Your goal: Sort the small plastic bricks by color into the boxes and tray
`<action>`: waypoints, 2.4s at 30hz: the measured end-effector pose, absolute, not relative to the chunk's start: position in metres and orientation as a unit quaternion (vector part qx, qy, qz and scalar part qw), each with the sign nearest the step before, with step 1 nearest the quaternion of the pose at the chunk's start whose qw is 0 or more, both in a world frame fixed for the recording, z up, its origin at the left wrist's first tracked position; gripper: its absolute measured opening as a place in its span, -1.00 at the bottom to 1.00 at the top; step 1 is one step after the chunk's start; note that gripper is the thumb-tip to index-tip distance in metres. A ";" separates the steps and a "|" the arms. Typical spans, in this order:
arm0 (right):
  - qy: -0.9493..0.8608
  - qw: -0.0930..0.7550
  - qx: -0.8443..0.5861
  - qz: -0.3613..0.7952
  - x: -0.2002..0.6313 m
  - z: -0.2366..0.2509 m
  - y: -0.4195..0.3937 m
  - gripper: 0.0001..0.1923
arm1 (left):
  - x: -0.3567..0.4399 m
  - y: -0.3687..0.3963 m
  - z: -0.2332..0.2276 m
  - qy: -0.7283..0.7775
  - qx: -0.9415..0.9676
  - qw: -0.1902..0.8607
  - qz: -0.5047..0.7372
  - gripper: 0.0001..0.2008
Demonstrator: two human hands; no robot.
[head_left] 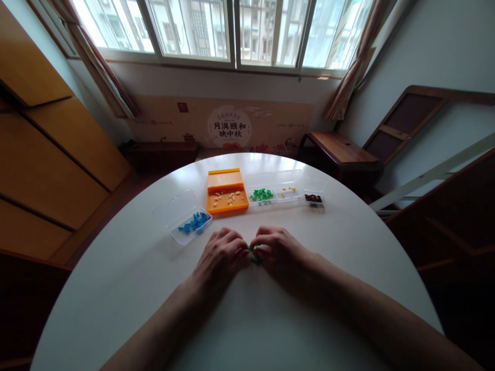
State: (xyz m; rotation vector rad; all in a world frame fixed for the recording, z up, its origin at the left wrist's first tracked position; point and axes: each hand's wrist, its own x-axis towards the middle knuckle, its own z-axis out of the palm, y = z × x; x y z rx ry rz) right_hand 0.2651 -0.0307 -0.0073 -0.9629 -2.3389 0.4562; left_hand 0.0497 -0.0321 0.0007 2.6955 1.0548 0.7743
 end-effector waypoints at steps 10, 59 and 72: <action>-0.868 0.226 -0.413 0.156 0.256 -0.002 -0.030 -0.91 | 0.050 -0.032 0.000 0.363 0.889 0.098 0.263 -0.85; -0.764 0.335 -0.383 0.397 0.243 0.015 -0.029 -0.87 | 0.050 -0.039 0.010 0.277 0.863 -0.042 0.420 -0.84; -0.580 0.487 -0.525 0.388 0.257 0.017 0.053 -0.77 | 0.046 -0.035 0.004 0.288 0.875 -0.027 0.389 -0.82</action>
